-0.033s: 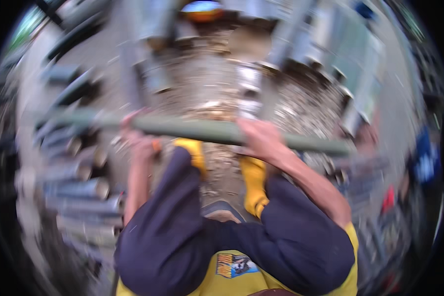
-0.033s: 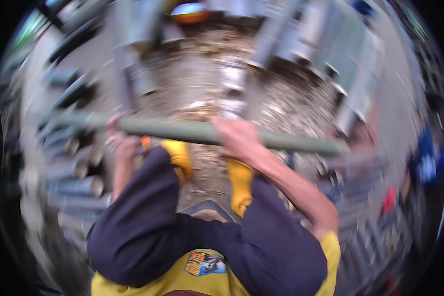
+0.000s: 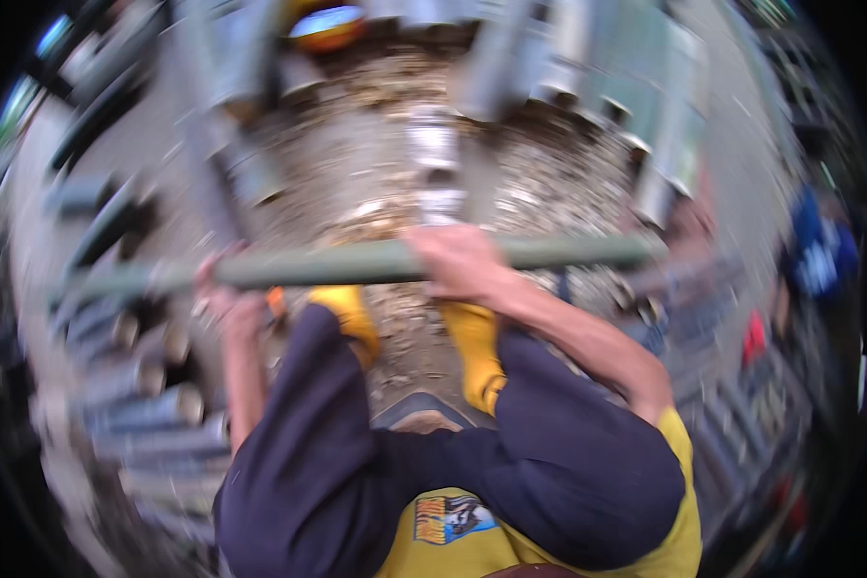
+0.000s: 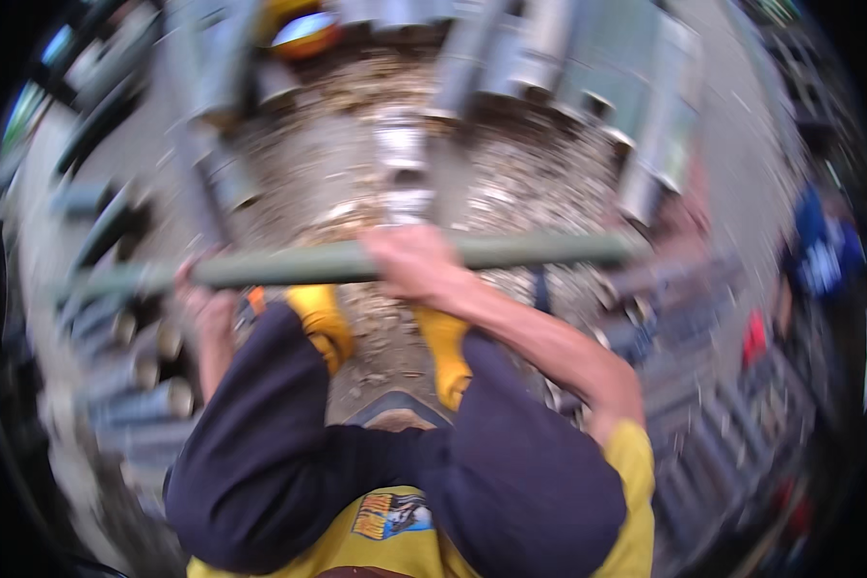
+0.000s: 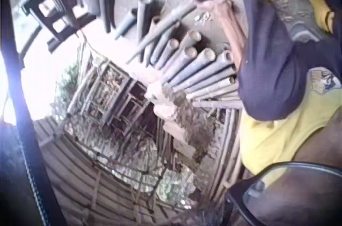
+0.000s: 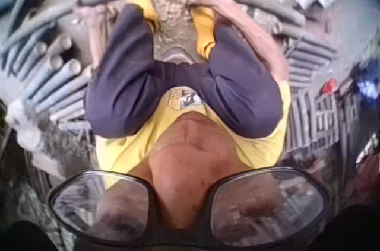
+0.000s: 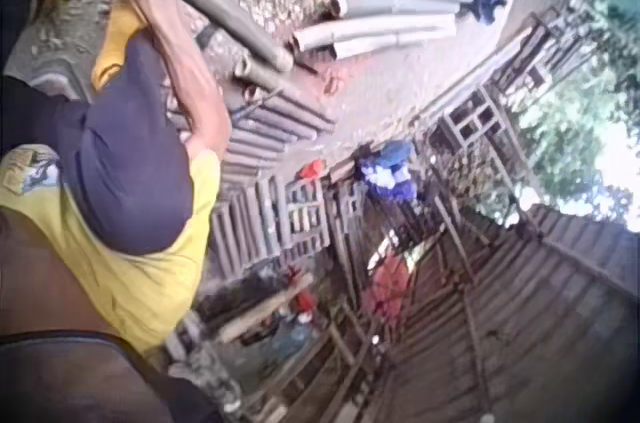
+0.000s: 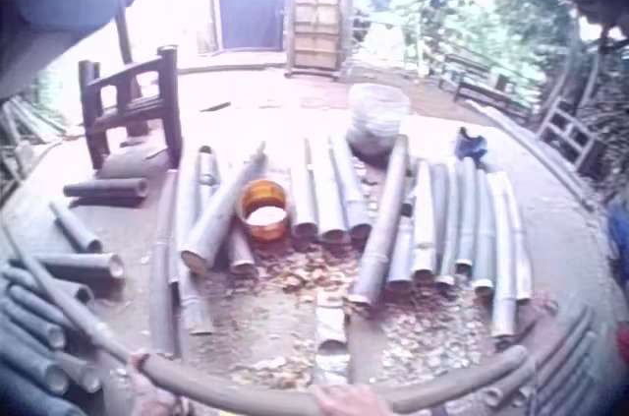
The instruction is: The person prepares bamboo poles by using a saw to cut them into sections and a mallet with a chisel-like tool to create holes or notches, while measuring dimensions with a tape measure.
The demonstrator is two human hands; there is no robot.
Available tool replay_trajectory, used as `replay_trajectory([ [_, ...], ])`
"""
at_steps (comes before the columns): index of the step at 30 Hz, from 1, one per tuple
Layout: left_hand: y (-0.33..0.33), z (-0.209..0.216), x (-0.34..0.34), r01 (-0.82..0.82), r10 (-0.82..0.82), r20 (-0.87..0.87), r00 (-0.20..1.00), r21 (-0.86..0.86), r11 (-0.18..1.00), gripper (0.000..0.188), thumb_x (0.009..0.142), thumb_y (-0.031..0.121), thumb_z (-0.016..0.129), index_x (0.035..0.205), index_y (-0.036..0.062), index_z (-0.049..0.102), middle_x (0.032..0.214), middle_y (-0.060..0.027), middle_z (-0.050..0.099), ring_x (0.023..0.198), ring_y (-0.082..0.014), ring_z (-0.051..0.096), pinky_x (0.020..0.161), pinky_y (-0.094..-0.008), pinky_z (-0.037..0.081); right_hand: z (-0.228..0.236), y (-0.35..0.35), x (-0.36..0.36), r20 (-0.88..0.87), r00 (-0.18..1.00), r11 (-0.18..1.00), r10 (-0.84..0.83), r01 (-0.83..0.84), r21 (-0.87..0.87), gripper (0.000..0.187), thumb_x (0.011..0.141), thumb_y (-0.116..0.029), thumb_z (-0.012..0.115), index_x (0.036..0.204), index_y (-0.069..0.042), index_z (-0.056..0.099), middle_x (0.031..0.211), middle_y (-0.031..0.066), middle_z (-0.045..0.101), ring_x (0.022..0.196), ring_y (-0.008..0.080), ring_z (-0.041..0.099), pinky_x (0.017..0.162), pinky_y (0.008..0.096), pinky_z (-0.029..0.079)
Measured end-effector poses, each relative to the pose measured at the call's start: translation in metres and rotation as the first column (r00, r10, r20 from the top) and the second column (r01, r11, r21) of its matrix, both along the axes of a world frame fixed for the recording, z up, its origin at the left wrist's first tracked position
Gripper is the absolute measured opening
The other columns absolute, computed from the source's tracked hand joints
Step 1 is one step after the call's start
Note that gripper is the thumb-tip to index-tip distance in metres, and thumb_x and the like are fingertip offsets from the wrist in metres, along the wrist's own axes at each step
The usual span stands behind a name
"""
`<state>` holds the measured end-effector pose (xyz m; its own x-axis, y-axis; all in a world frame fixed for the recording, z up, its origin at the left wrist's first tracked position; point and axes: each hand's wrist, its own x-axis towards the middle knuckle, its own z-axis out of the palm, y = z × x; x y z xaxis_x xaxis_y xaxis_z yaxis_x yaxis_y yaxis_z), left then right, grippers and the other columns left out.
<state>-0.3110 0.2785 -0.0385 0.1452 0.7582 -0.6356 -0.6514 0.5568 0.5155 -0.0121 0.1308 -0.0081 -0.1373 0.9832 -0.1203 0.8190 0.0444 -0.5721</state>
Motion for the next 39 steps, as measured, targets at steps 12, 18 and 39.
replay_trajectory([
  [12, 0.081, -0.107, -0.134, -0.299, 0.258, -0.426, 0.867, -0.030, 0.954, 0.035, 0.074, 0.017, 0.074, 0.102, 0.0033, 0.058, 0.096, -0.0078, 0.062, 0.092, -0.0252, 0.057, 0.090, -0.0419, 0.045, -0.048, -0.069, -0.038, -0.052, 0.978, 0.875, -0.204, 0.206, 0.439, 0.033, 0.066, -0.012, 0.063, 0.098, -0.007, 0.057, 0.088, 0.0106, 0.054, 0.086, 0.0252, 0.052, 0.075, 0.0390, 0.045],
  [18, -0.013, -0.002, 0.031, 0.668, 0.571, -0.813, 0.118, 0.491, 0.560, 0.062, 0.069, 0.006, 0.072, 0.126, 0.0008, 0.047, 0.121, -0.0166, 0.050, 0.111, -0.0266, 0.047, 0.099, -0.0392, 0.035, -0.069, -0.107, -0.041, -0.029, 0.810, 0.808, -0.585, 0.586, 0.070, 0.061, 0.074, -0.031, 0.070, 0.121, -0.002, 0.044, 0.107, 0.0202, 0.048, 0.094, 0.0348, 0.053, 0.081, 0.0443, 0.047],
  [39, 0.019, -0.022, 0.076, 0.896, 0.301, -0.905, -0.301, -0.376, -0.235, 0.050, 0.060, 0.014, 0.070, 0.105, 0.0089, 0.048, 0.102, -0.0107, 0.052, 0.105, -0.0277, 0.049, 0.087, -0.0410, 0.036, -0.088, -0.095, -0.040, -0.167, 0.648, 0.651, -0.743, 0.641, -0.407, 0.090, 0.065, -0.036, 0.074, 0.129, 0.009, 0.029, 0.117, 0.0334, 0.048, 0.107, 0.0462, 0.051, 0.092, 0.0483, 0.043],
])
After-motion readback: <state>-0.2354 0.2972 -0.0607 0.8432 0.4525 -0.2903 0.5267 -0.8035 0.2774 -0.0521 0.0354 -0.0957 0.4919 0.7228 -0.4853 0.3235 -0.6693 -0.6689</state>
